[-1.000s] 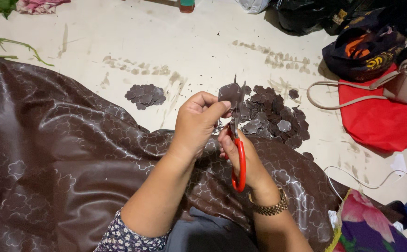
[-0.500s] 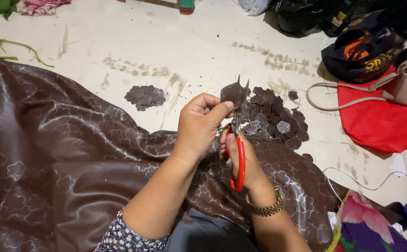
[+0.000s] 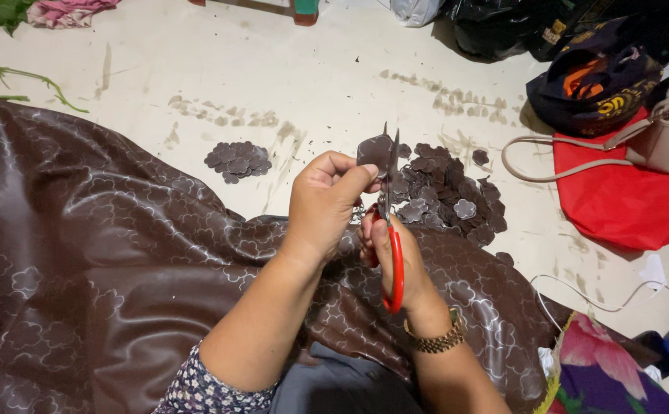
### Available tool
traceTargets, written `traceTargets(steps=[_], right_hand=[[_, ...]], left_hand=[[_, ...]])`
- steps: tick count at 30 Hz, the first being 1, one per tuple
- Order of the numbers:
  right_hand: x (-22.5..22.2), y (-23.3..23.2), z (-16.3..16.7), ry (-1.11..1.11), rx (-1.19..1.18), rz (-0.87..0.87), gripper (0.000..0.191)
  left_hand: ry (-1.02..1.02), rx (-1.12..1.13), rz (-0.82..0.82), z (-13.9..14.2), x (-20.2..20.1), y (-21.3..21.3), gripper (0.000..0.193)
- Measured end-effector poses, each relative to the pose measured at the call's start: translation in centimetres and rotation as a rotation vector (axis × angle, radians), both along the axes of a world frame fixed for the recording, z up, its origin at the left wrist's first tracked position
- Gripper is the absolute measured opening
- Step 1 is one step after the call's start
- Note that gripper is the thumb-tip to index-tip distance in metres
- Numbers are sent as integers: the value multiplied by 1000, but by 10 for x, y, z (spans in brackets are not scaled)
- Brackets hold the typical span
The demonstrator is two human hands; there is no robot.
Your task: The person uses red-handled scissors to cut small flower-shaped pieces from a brown patterned fabric. They hold the fabric with one hand and cut with the other, placing the cut pieces into a growing pile on the floor.
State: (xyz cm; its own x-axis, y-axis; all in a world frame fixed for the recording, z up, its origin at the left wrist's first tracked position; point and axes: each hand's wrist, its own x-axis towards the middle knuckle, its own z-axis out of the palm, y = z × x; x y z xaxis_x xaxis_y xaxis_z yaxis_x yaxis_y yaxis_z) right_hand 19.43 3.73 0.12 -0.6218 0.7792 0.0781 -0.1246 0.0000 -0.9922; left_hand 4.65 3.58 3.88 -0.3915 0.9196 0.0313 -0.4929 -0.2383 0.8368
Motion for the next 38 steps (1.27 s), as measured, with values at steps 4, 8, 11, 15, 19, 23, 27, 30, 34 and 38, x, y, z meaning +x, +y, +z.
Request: traceTargets(steps=[4, 8, 11, 15, 19, 23, 27, 30, 34, 38], right_hand=[[1, 1, 1, -14, 35, 15, 49], [2, 2, 0, -47, 57, 7, 49], [4, 4, -1, -89, 69, -6, 49], [4, 4, -3, -100, 52, -3, 49], [4, 5, -4, -137, 57, -9, 47], [5, 5, -1, -179, 150, -17, 44], [5, 6, 3, -136, 181, 61, 45], [5, 4, 3, -84, 94, 80, 44], [5, 4, 2, -25, 55, 104, 45], [6, 4, 1, -51, 54, 87, 45]], left_hand=[[31, -26, -2, 0, -3, 1, 8], [39, -33, 3, 0, -5, 1, 10], [55, -72, 5, 0, -7, 0, 11], [27, -50, -3, 0, -8, -1, 11], [5, -45, 1, -1, -9, -1, 11], [58, -49, -4, 0, -12, -2, 10], [96, -9, -24, 0, -13, -3, 10], [100, -13, -50, 0, -14, -4, 10], [68, 3, -56, -2, -13, -4, 9], [80, 17, -45, -6, -13, -3, 9]])
